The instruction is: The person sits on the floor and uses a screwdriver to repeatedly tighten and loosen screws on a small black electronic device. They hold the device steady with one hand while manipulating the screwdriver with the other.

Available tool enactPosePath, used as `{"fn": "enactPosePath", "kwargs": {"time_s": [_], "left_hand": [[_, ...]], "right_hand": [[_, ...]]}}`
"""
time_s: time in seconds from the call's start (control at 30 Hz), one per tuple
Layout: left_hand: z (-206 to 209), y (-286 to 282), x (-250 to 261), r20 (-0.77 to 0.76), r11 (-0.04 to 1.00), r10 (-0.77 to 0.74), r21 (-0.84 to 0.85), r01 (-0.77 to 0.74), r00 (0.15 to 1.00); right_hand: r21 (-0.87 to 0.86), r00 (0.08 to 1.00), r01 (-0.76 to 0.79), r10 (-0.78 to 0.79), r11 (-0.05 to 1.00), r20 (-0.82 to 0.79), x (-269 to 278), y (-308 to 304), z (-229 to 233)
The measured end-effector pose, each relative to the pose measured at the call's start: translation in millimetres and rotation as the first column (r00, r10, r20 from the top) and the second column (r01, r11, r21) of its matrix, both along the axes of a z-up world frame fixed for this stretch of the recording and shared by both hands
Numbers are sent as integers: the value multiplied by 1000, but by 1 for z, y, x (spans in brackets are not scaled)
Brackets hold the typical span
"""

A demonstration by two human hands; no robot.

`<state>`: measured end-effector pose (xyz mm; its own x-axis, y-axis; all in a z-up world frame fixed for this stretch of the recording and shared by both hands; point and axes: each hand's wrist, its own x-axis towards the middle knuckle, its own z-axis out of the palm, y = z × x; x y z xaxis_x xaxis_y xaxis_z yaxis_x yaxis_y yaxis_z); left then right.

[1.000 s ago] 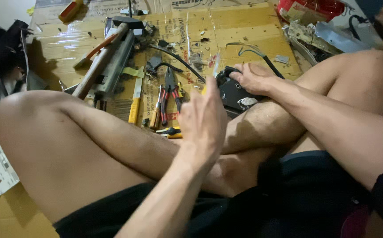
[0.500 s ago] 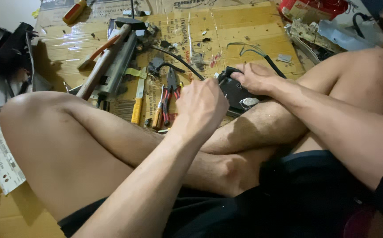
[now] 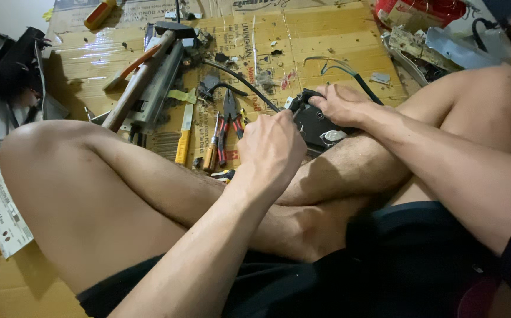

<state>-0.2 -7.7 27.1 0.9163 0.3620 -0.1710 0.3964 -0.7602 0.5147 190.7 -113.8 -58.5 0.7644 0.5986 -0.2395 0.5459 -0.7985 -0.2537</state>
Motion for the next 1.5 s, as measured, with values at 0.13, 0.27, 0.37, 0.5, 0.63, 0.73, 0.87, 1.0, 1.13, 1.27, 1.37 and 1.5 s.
{"fn": "enactPosePath", "kwargs": {"time_s": [0.13,0.27,0.37,0.5,0.63,0.73,0.87,1.0,1.13,1.27,1.37,1.5], "left_hand": [[-7,-1,1,-25,1000,13,12,-13,1000],[-24,6,14,2,997,-18,81,18,1000],[-11,-9,17,-89,978,-52,195,68,995],[-49,-21,40,-47,968,-66,240,76,997],[-43,-16,62,-49,984,139,-108,-144,989],[-65,6,83,-231,677,354,-606,-418,906],[-35,21,65,-676,-526,320,-710,-469,664],[-16,22,34,-569,-456,299,-791,-409,766],[-21,26,44,-131,767,169,-605,-213,977],[-27,2,27,-168,879,-184,412,239,968],[-38,-5,35,-200,925,-143,322,202,969],[-52,27,54,-107,980,-193,25,197,975]], "right_hand": [[-43,1000,13,-14,999,-26,5,-2,1],[-45,1000,8,-9,999,-21,0,-1,6],[1,999,-2,2,1000,-47,-6,3,6],[-24,998,-25,24,999,-53,8,1,-8],[49,999,-31,33,998,-30,6,-3,-6],[120,998,-56,60,991,-27,18,-3,-18],[94,995,-21,30,995,-95,-11,-1,15],[41,992,27,-22,999,-124,-19,-5,18],[-13,999,-32,32,999,-31,-3,2,-10],[-36,998,-49,48,998,-46,-16,-1,5],[-34,997,-80,79,996,-5,12,-4,-27],[15,998,-70,70,997,4,-12,-2,10]]}}
